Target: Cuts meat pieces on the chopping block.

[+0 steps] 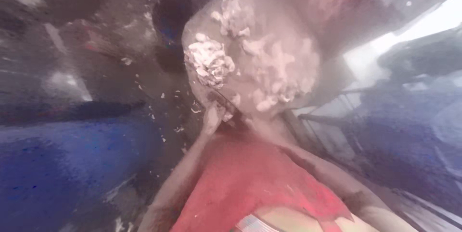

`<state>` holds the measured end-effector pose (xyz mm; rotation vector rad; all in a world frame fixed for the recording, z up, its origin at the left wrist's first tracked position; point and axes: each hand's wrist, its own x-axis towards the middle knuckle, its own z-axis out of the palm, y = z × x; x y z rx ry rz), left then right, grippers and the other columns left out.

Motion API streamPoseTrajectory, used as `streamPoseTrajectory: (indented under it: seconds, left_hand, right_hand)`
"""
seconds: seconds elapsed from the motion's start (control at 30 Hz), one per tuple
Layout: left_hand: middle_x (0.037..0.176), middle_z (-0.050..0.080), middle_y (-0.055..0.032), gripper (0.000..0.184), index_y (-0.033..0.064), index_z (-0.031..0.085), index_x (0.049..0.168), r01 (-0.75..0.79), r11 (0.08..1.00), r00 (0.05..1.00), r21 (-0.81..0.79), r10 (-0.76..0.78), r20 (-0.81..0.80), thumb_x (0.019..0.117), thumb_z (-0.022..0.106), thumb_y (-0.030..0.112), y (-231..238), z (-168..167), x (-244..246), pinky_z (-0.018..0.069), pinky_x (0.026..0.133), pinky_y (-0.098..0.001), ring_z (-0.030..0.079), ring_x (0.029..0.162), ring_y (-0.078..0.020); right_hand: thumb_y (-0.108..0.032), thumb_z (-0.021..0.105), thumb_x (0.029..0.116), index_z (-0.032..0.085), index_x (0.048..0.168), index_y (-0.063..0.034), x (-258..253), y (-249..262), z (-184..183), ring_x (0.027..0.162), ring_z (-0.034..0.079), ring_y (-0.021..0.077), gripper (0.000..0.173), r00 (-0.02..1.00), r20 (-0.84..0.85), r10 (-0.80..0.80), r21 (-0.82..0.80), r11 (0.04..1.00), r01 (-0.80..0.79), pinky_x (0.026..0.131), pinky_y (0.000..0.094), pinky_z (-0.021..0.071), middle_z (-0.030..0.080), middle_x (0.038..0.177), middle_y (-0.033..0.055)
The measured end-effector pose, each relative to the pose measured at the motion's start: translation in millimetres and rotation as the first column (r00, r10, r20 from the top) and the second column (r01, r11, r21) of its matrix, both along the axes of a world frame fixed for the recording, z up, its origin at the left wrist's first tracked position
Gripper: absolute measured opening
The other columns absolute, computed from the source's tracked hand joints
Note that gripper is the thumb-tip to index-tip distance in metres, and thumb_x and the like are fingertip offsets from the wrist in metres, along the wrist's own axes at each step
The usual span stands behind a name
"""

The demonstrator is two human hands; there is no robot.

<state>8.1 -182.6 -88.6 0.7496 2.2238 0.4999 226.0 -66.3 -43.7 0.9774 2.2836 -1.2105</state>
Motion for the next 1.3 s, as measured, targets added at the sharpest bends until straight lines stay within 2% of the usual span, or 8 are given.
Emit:
streamPoseTrajectory:
  seconds: [0.2,0.33,0.47,0.57,0.77,1.03,1.23,1.3]
  left_hand:
    - [0.103,0.071,-0.0118,0.044,0.0072,0.063,0.125,-0.125,0.991,0.988,0.041,0.120,0.101,0.0982,0.065,0.042,-40,-3,-4,0.0579,0.086,-0.0490,0.070,0.092,-0.0242]
    - [0.110,0.069,-0.0147,0.040,0.0064,0.065,0.120,-0.050,0.997,0.995,0.060,0.044,0.090,0.0952,0.070,0.037,-38,2,-6,0.0572,0.089,-0.0499,0.069,0.096,-0.0260]
    - [0.125,0.065,-0.0178,0.064,0.0051,0.043,0.148,-0.207,0.959,0.860,0.191,0.085,0.504,0.0942,0.072,0.022,-17,8,-2,0.0587,0.088,-0.0437,0.068,0.104,-0.0246]
    - [0.129,0.063,-0.0149,0.061,0.0094,0.041,0.151,-0.379,0.882,0.712,0.282,0.083,0.697,0.0958,0.067,0.012,-6,20,7,0.0594,0.087,-0.0389,0.068,0.104,-0.0216]
    - [0.102,0.070,-0.0129,0.041,0.0023,0.059,0.130,-0.215,0.965,0.904,0.153,0.137,0.404,0.0994,0.067,0.028,-1,-10,19,0.0628,0.074,-0.0382,0.072,0.079,-0.0191]
    - [0.101,0.071,-0.0123,0.035,0.0045,0.062,0.119,-0.260,0.956,0.935,0.132,0.216,0.281,0.0938,0.072,0.028,-7,-15,32,0.0610,0.081,-0.0443,0.071,0.087,-0.0212]
    - [0.100,0.065,-0.0142,0.038,0.0012,0.053,0.125,-0.373,0.887,0.900,0.271,0.275,0.339,0.0939,0.070,0.015,-20,-7,13,0.0579,0.076,-0.0413,0.066,0.084,-0.0206]
    - [0.112,0.066,-0.0156,0.049,0.0041,0.049,0.135,-0.353,0.890,0.913,0.288,0.259,0.316,0.0937,0.071,0.017,-27,-7,8,0.0580,0.084,-0.0437,0.067,0.096,-0.0227]
  right_hand:
    - [-0.039,0.037,0.1100,0.052,0.142,-0.0082,4,2,58,0.107,0.068,0.0294,0.047,0.995,-0.035,-0.090,0.038,0.995,0.091,0.096,0.0501,0.0542,0.069,0.115,0.0164]
    - [-0.047,0.033,0.1105,0.053,0.141,-0.0037,22,3,21,0.112,0.067,0.0296,0.056,0.999,0.017,-0.040,-0.119,0.992,0.042,0.100,0.0506,0.0525,0.067,0.120,0.0195]
    - [-0.046,0.032,0.1111,0.061,0.127,-0.0067,55,19,-18,0.079,0.062,0.0167,0.051,0.975,0.017,-0.221,-0.281,0.935,0.217,0.076,0.0383,0.0557,0.063,0.091,0.0078]
    - [-0.043,0.034,0.1110,0.059,0.132,-0.0039,58,10,-6,0.088,0.067,0.0190,0.051,0.937,-0.060,-0.345,-0.135,0.933,0.335,0.084,0.0407,0.0578,0.068,0.101,0.0123]
    - [-0.037,0.036,0.1118,0.045,0.149,-0.0032,6,6,39,0.111,0.066,0.0236,0.051,0.965,-0.086,-0.249,-0.182,0.956,0.230,0.100,0.0425,0.0537,0.065,0.125,0.0185]
    - [-0.051,0.033,0.1095,0.057,0.136,-0.0081,53,0,3,0.096,0.067,0.0190,0.056,0.983,0.052,-0.176,-0.349,0.919,0.183,0.091,0.0427,0.0565,0.068,0.107,0.0109]
    - [-0.039,0.036,0.1101,0.050,0.144,-0.0014,60,4,37,0.110,0.067,0.0232,0.053,0.950,-0.085,-0.301,0.002,0.953,0.302,0.101,0.0435,0.0539,0.068,0.122,0.0173]
    - [-0.041,0.034,0.1104,0.049,0.145,-0.0029,44,8,63,0.096,0.068,0.0187,0.054,0.930,-0.206,-0.306,-0.023,0.951,0.308,0.089,0.0395,0.0578,0.069,0.110,0.0134]
